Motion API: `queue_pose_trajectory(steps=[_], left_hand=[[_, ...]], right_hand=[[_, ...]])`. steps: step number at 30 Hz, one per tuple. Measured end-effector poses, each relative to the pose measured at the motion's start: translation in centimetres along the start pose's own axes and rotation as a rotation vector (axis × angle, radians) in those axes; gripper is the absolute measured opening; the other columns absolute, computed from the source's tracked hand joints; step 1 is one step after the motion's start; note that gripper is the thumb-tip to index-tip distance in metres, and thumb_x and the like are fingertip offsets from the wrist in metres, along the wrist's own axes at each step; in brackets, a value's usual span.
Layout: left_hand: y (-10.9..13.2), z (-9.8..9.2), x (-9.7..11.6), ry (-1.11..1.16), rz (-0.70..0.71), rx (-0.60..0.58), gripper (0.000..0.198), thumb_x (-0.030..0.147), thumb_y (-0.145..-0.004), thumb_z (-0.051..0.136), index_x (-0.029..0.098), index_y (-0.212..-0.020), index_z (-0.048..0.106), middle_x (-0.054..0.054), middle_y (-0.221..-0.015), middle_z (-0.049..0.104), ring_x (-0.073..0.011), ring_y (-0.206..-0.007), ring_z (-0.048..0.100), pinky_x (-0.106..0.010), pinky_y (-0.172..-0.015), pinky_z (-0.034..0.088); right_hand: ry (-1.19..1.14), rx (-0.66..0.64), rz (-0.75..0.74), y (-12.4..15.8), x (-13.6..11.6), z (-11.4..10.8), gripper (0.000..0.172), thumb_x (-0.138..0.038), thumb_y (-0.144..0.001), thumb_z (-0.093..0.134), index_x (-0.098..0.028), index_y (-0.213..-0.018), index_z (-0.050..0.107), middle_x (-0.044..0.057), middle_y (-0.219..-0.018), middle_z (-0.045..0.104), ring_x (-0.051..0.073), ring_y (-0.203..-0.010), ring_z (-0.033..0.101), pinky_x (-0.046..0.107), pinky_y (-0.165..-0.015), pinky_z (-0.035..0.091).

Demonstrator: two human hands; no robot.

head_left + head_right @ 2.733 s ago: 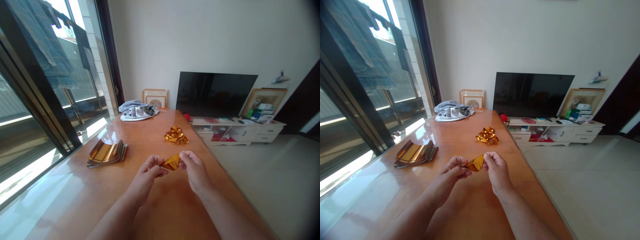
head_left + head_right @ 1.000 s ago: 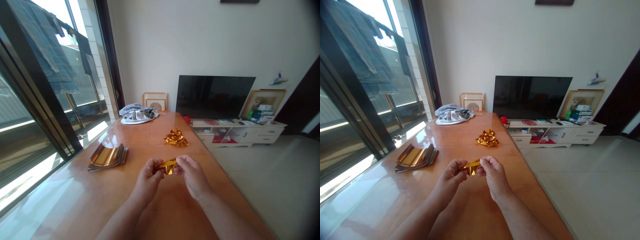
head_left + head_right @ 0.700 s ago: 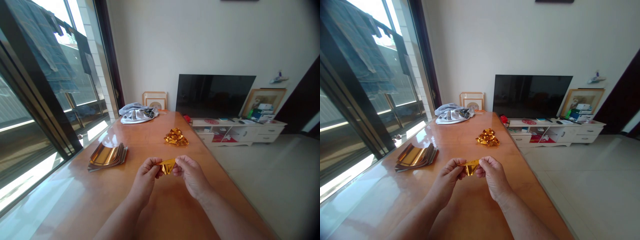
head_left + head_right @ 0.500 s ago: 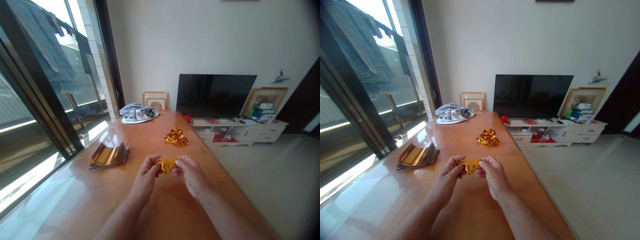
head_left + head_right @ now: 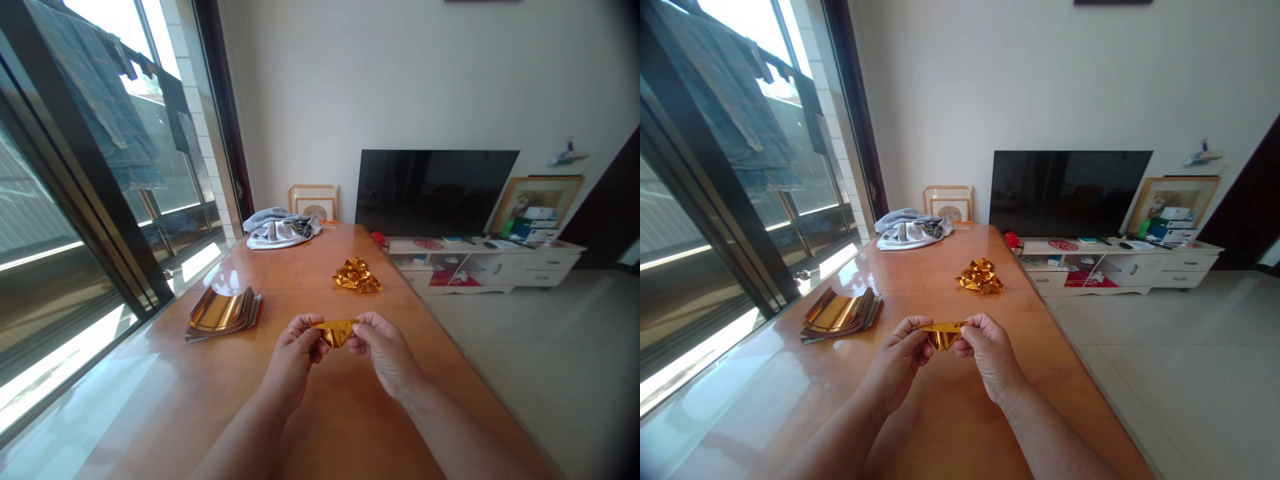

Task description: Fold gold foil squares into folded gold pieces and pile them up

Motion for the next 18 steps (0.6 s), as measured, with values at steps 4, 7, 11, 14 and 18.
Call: queue_pose_trajectory(steps=[4,7,11,14,18], left_hand=[[-0.03,-0.06,0.06,0.06,-0.034,0.007,0.035,0.026,-0.08,0.068,0.017,-0.111,0.056,-0.001,-0.072,0.065,-0.0083,-0.056,0.056,-0.019,-0.053,0.037],[-0.06,0.0,0.15,0.108,-0.05,0.0,0.037,0.025,-0.08,0.066,0.016,-0.115,0.056,-0.003,-0.076,0.067,-0.012,-0.063,0.063,-0.022,-0.059,0.044],[-0.02,0.15,0.2,0.114,-0.055,-0.017,0.037,0.035,-0.083,0.068,0.016,-0.112,0.056,-0.003,-0.075,0.066,-0.0131,-0.066,0.064,-0.024,-0.063,0.047],[-0.02,0.21,0.19,0.043,-0.029,-0.038,0.039,0.032,-0.079,0.077,0.016,-0.107,0.056,-0.001,-0.078,0.066,-0.0092,-0.065,0.061,-0.021,-0.064,0.046],[-0.22,0.09,0.01,-0.037,0.015,-0.062,0.035,0.031,-0.08,0.076,0.015,-0.105,0.058,-0.002,-0.08,0.067,-0.0096,-0.068,0.06,-0.022,-0.066,0.047]], right_hand=[[0.082,0.009,-0.056,-0.02,-0.35,0.06,0.018,-0.033,-0.083,0.068,-0.019,-0.087,0.057,0.001,-0.071,0.066,0.015,-0.066,0.061,0.029,-0.066,0.049],[0.102,0.027,-0.075,-0.12,-0.41,-0.05,0.019,-0.034,-0.083,0.067,-0.019,-0.086,0.056,0.0,-0.069,0.065,0.015,-0.064,0.06,0.029,-0.065,0.049],[0.129,0.039,-0.099,-0.3,-0.28,-0.24,0.019,-0.035,-0.084,0.066,-0.02,-0.086,0.055,0.0,-0.069,0.065,0.015,-0.064,0.06,0.029,-0.065,0.049],[0.158,0.021,-0.128,-0.37,-0.16,-0.25,0.019,-0.037,-0.086,0.065,-0.02,-0.087,0.056,0.001,-0.071,0.066,0.016,-0.066,0.061,0.031,-0.067,0.049],[0.146,0.006,-0.136,-0.35,-0.15,-0.21,0.019,-0.037,-0.088,0.064,-0.02,-0.088,0.055,0.0,-0.071,0.066,0.016,-0.066,0.06,0.031,-0.068,0.049]])
Point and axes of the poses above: each hand's wrist, its own y-axis away from the middle knuckle, its own z-axis out of the palm, x = y × z, the point moved 4 cm from there along -y, towards the middle knuckle
